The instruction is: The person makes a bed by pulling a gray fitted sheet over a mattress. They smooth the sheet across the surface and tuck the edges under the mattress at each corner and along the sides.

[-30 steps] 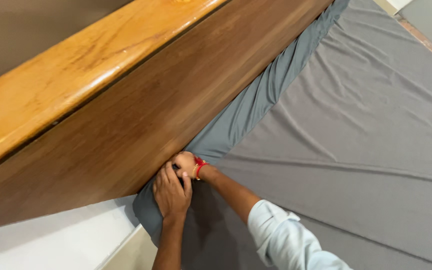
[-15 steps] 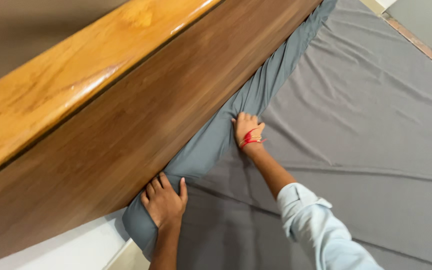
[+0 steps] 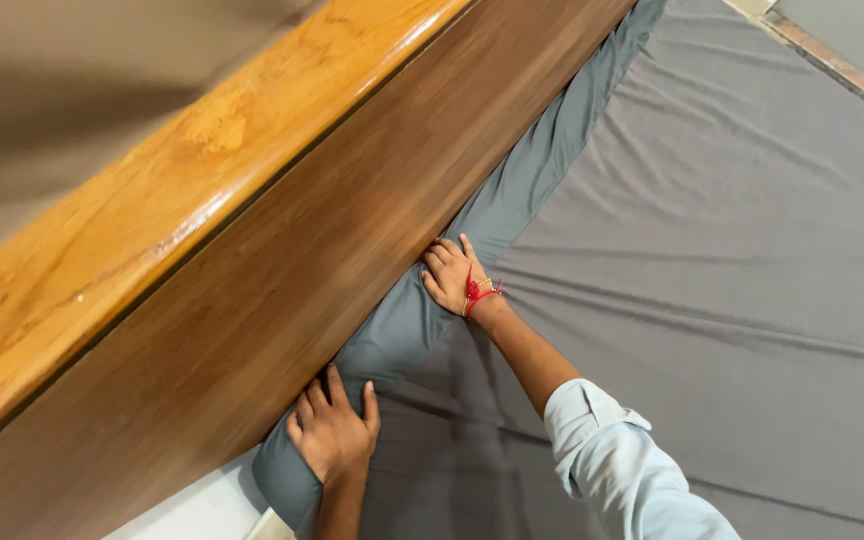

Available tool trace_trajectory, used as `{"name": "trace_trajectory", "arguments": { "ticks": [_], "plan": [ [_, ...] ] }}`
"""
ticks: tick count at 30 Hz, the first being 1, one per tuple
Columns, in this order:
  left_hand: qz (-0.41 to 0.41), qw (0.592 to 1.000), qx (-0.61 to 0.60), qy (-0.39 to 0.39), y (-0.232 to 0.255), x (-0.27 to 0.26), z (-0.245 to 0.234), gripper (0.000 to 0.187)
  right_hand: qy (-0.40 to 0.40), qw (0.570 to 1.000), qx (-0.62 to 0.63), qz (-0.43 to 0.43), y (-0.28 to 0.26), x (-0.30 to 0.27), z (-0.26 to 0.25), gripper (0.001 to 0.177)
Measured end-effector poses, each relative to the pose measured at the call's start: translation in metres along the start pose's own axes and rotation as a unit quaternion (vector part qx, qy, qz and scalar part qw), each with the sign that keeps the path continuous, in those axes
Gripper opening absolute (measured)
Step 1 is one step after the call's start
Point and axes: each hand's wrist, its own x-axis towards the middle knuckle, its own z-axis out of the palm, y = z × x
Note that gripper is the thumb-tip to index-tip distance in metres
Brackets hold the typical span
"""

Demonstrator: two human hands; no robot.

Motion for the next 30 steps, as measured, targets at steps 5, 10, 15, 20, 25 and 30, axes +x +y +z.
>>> {"name": "trace_trajectory", "arguments": {
  "ticks": [5, 10, 15, 20, 25, 30],
  "plan": [
    [-0.007, 1.000, -0.006, -0.009, 0.000, 0.003, -0.002, 0.066, -0.092, 0.995, -0.009, -0.023, -0.010, 0.019, -0.014, 0.041],
    [-0.003, 1.000, 0.005, -0.010, -0.001, 0.004, 0.002, 0.067, -0.029, 0.996, 0.003, -0.080, -0.049, 0.016, -0.008, 0.047],
    [-0.010, 1.000, -0.003, -0.028, 0.000, 0.004, 0.006, 0.069, -0.072, 0.997, 0.008, -0.037, -0.063, 0.004, -0.003, 0.049],
    [-0.015, 0.999, -0.009, -0.046, -0.002, 0.008, 0.015, 0.074, -0.071, 0.989, -0.120, 0.043, -0.119, -0.001, 0.011, 0.057],
    [-0.012, 0.987, -0.011, -0.161, -0.012, 0.025, 0.017, 0.083, -0.100, 0.989, 0.098, 0.039, -0.128, -0.017, -0.037, 0.076],
    [-0.009, 0.989, 0.033, -0.147, 0.000, 0.015, 0.020, 0.074, 0.028, 0.942, 0.334, 0.029, -0.123, -0.183, -0.108, 0.063]
  ]
}}
